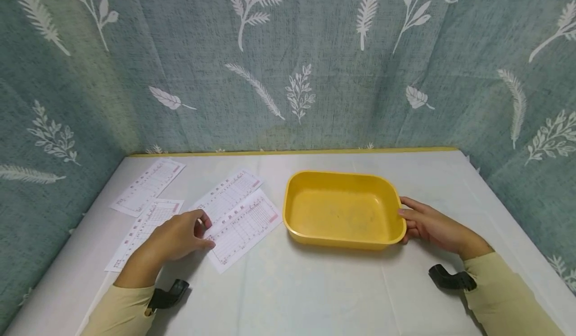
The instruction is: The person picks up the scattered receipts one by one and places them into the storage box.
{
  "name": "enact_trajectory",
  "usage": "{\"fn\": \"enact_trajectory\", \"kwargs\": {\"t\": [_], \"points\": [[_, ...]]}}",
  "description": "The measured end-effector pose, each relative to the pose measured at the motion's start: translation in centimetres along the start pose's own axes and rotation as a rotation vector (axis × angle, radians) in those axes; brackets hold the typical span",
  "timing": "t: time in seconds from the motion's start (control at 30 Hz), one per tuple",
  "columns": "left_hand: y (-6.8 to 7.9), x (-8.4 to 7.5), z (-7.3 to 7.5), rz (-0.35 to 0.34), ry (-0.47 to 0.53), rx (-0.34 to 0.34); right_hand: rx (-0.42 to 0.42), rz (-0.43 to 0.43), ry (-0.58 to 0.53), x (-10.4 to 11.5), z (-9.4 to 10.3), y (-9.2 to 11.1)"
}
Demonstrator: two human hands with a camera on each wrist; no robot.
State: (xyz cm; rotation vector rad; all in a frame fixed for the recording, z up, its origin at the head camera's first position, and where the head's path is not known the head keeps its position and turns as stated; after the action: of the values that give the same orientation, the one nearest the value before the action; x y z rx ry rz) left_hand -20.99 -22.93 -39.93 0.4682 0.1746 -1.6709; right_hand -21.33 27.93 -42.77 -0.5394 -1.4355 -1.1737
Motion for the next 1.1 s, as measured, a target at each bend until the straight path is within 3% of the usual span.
{"fn": "enact_trajectory", "kwargs": {"t": [1.1], "points": [[-0.1, 0.21, -0.19, -0.041, 0.073, -0.016, 0.021, 0.015, -0.018, 0.04, -0.14, -0.05]]}}
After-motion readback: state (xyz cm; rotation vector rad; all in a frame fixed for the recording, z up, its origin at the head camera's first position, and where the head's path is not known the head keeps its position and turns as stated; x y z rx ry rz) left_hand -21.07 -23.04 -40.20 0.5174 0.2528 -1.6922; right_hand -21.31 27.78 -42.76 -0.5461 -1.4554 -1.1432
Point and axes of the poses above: each hand's wrist, its own y-axis away from the middle knuckle, its own z-axis out of the back of the hand, x = y × z, the point moved 6 cm from there along -y, towards the middle knuckle, and after that the axes turned 5 degrees about -x, right-handed, at the moved point
